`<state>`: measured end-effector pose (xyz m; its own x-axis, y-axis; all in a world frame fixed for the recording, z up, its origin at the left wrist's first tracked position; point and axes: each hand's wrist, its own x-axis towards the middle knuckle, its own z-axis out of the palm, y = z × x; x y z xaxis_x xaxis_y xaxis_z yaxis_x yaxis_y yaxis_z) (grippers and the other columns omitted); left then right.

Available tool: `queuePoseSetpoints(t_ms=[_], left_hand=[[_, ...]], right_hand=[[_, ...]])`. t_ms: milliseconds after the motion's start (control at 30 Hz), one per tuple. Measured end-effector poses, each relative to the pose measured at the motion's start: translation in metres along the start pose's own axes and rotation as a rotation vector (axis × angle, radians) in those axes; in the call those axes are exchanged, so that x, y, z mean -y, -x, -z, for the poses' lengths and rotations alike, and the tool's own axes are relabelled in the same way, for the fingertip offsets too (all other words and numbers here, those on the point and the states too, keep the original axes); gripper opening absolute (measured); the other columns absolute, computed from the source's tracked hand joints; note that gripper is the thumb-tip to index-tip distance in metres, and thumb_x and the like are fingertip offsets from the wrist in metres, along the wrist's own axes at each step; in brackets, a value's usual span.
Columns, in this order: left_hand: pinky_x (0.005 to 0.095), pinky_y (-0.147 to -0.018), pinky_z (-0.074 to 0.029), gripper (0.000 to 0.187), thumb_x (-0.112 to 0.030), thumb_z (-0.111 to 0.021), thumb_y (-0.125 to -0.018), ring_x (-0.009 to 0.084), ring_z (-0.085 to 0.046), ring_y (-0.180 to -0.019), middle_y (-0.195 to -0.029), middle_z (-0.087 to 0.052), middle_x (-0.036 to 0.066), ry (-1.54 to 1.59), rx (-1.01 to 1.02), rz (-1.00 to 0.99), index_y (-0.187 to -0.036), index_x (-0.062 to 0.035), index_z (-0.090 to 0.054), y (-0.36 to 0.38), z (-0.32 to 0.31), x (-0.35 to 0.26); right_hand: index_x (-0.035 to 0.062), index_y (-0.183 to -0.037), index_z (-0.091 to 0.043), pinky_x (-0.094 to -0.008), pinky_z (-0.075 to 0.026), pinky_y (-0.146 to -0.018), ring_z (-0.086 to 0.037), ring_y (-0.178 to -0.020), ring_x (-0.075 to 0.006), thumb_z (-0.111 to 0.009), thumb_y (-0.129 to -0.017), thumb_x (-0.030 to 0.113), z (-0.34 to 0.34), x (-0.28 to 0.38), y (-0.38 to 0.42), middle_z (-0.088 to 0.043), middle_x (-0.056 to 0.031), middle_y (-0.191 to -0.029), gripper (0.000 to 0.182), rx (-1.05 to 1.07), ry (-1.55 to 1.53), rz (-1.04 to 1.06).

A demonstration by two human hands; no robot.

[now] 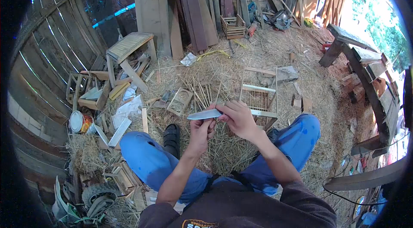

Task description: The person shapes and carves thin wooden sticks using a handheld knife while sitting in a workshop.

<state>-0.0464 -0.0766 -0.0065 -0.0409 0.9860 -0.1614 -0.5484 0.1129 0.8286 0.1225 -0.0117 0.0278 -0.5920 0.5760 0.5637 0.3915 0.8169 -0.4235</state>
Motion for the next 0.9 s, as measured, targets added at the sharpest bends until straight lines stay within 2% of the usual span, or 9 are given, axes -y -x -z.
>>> queuePoseSetpoints(t_ms=[167, 267, 467, 567, 667, 733, 833, 900], left_hand=[[0.0176, -0.046, -0.023, 0.042, -0.016, -0.061, -0.101, 0.0011, -0.035, -0.059, -0.074, -0.045, -0.007, 0.093, 0.018, 0.077, -0.142, -0.0165, -0.056, 0.003, -0.005, -0.007], [0.0182, -0.046, -0.024, 0.042, -0.015, -0.060, -0.102, 0.0020, -0.033, -0.059, -0.072, -0.041, -0.007, 0.101, 0.008, 0.095, -0.144, -0.0164, -0.055, 0.004, -0.007, -0.009], [0.0189, -0.044, -0.023, 0.042, -0.015, -0.059, -0.103, 0.0024, -0.031, -0.057, -0.070, -0.037, -0.007, 0.137, 0.051, 0.088, -0.144, -0.0159, -0.055, 0.000, -0.005, -0.008], [0.0190, -0.044, -0.022, 0.041, -0.016, -0.058, -0.103, 0.0024, -0.031, -0.056, -0.069, -0.037, -0.007, 0.133, 0.022, 0.114, -0.144, -0.0150, -0.055, -0.002, -0.005, -0.013], [0.0186, -0.043, -0.022, 0.041, -0.017, -0.058, -0.103, 0.0021, -0.032, -0.056, -0.069, -0.039, -0.006, 0.065, 0.064, 0.144, -0.144, -0.0136, -0.054, 0.007, -0.002, -0.023], [0.0181, -0.043, -0.023, 0.041, -0.017, -0.058, -0.104, 0.0016, -0.032, -0.056, -0.070, -0.040, -0.006, 0.055, 0.090, 0.143, -0.144, -0.0127, -0.054, 0.015, -0.004, -0.023], [0.0173, -0.043, -0.024, 0.041, -0.018, -0.058, -0.104, 0.0008, -0.033, -0.056, -0.070, -0.042, -0.007, 0.094, 0.046, 0.083, -0.144, -0.0119, -0.053, 0.015, -0.005, -0.023], [0.0170, -0.043, -0.025, 0.041, -0.018, -0.058, -0.104, 0.0003, -0.033, -0.056, -0.071, -0.043, -0.007, 0.114, -0.033, 0.009, -0.144, -0.0117, -0.053, 0.007, -0.001, -0.024]], right_hand=[[0.0085, -0.121, -0.063, -0.0391, -0.041, -0.078, -0.057, -0.091, -0.0276, -0.073, -0.081, 0.012, 0.001, -0.003, 0.000, -0.058, -0.0072, -0.092, 0.042, -0.040, 0.117, 0.040], [0.0115, -0.119, -0.065, -0.0394, -0.040, -0.077, -0.058, -0.089, -0.0268, -0.074, -0.082, 0.016, 0.004, -0.006, 0.000, -0.059, -0.0060, -0.091, 0.039, -0.030, 0.139, 0.034], [0.0109, -0.119, -0.065, -0.0391, -0.040, -0.076, -0.058, -0.087, -0.0262, -0.075, -0.081, 0.019, 0.012, -0.008, -0.004, -0.059, -0.0060, -0.090, 0.040, -0.063, 0.189, 0.033], [0.0100, -0.118, -0.066, -0.0401, -0.042, -0.078, -0.059, -0.088, -0.0277, -0.074, -0.082, 0.014, 0.017, -0.010, -0.004, -0.061, -0.0080, -0.091, 0.038, -0.056, 0.219, -0.027], [0.0076, -0.117, -0.066, -0.0410, -0.043, -0.080, -0.061, -0.088, -0.0312, -0.069, -0.088, 0.013, 0.019, -0.050, 0.002, -0.066, -0.0112, -0.094, 0.030, -0.290, 0.229, -0.090], [0.0051, -0.117, -0.067, -0.0428, -0.045, -0.080, -0.062, -0.090, -0.0342, -0.060, -0.096, 0.016, 0.041, -0.065, -0.004, -0.069, -0.0143, -0.097, 0.025, -0.406, 0.314, -0.399], [0.0045, -0.117, -0.067, -0.0442, -0.045, -0.079, -0.062, -0.091, -0.0350, -0.056, -0.100, 0.021, 0.059, -0.073, -0.004, -0.069, -0.0150, -0.096, 0.026, -0.520, 0.351, -0.422], [0.0057, -0.117, -0.066, -0.0444, -0.045, -0.079, -0.062, -0.090, -0.0346, -0.057, -0.099, 0.020, 0.051, -0.061, 0.002, -0.068, -0.0144, -0.099, 0.025, -0.474, 0.252, -0.375]])
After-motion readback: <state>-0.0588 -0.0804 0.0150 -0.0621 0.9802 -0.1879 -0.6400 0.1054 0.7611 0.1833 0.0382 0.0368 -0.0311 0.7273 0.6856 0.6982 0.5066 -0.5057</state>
